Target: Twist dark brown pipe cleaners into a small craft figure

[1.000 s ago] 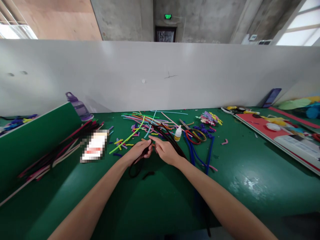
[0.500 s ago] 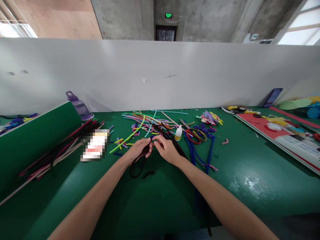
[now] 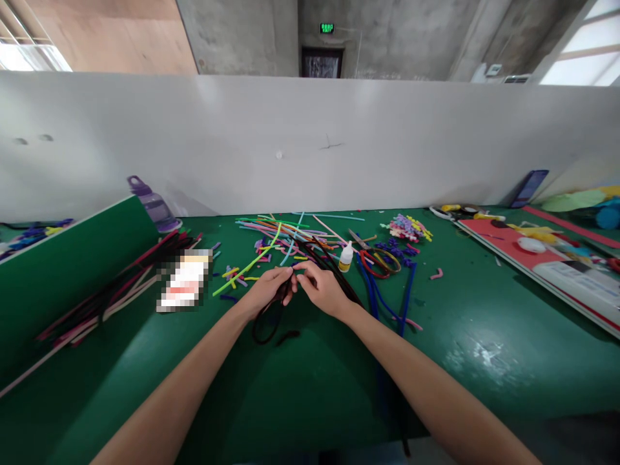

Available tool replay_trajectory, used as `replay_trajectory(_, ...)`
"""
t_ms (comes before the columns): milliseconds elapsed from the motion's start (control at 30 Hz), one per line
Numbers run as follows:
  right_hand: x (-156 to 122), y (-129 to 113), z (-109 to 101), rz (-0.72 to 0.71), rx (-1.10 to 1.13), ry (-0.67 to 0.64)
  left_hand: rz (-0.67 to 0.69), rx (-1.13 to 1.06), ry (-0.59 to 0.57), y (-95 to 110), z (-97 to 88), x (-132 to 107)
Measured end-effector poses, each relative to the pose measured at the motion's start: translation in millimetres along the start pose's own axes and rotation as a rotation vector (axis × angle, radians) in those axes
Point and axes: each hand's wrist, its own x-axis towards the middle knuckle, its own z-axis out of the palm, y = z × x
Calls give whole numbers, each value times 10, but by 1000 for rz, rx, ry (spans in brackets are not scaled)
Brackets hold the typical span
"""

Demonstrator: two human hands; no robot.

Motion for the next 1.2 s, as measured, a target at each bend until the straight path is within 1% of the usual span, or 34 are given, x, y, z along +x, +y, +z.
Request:
replay_trajectory(67, 11, -15, -27, -7, -12, 14, 16, 14, 7, -7, -5, 6)
replay_trajectory(133, 43, -19, -123, -15, -34, 86, 33, 26, 19, -10, -10, 7)
replay_trajectory(167, 66, -9, -204, -14, -55, 149, 41, 33, 24, -9, -11, 6)
replay_trajectory(233, 119, 50, -430, 0, -140, 338, 58, 50, 30, 0, -10, 0)
replay_trajectory(267, 142, 102, -565, 35, -213, 427, 66, 62, 31, 6, -8, -4)
replay_trajectory(300, 158, 168, -705, 109, -303, 484, 76, 76, 30, 13, -6, -8)
replay_trajectory(333, 166, 246, -839, 221, -412, 504, 89, 91, 31, 18, -3, -12)
replay_trajectory(367, 162, 332, -958, 355, -544, 448, 106, 107, 36, 22, 0, -14)
replay_trajectory(400, 148, 423, -1055, 491, -669, 327, 128, 123, 46, 24, 2, -16)
replay_trajectory(433, 125, 512, -1126, 549, -697, 259, 153, 139, 59, 24, 4, -16)
replay_trajectory(467, 95, 597, -1170, 580, -706, 201, 179, 154, 75, 22, 5, -17)
replay_trajectory(533, 30, 740, -1189, 637, -723, 104, 228, 181, 114, 17, 7, -20)
replay_trajectory(667, -39, 892, -1127, 696, -737, 28, 302, 223, 185, 27, 24, -47)
replay_trajectory(800, -32, 947, -1118, 727, -703, 2, 329, 252, 196, 59, 55, -90)
replay_trajectory(933, -18, 997, -1134, 730, -638, 28, 329, 275, 178, 70, 72, -115)
replay_trajectory(1067, -10, 1067, -1183, 756, -513, 108, 344, 298, 171, 67, 75, -120)
replay_trajectory(1200, -5, 1113, -1265, 774, -340, 242, 361, 318, 167, 69, 87, -122)
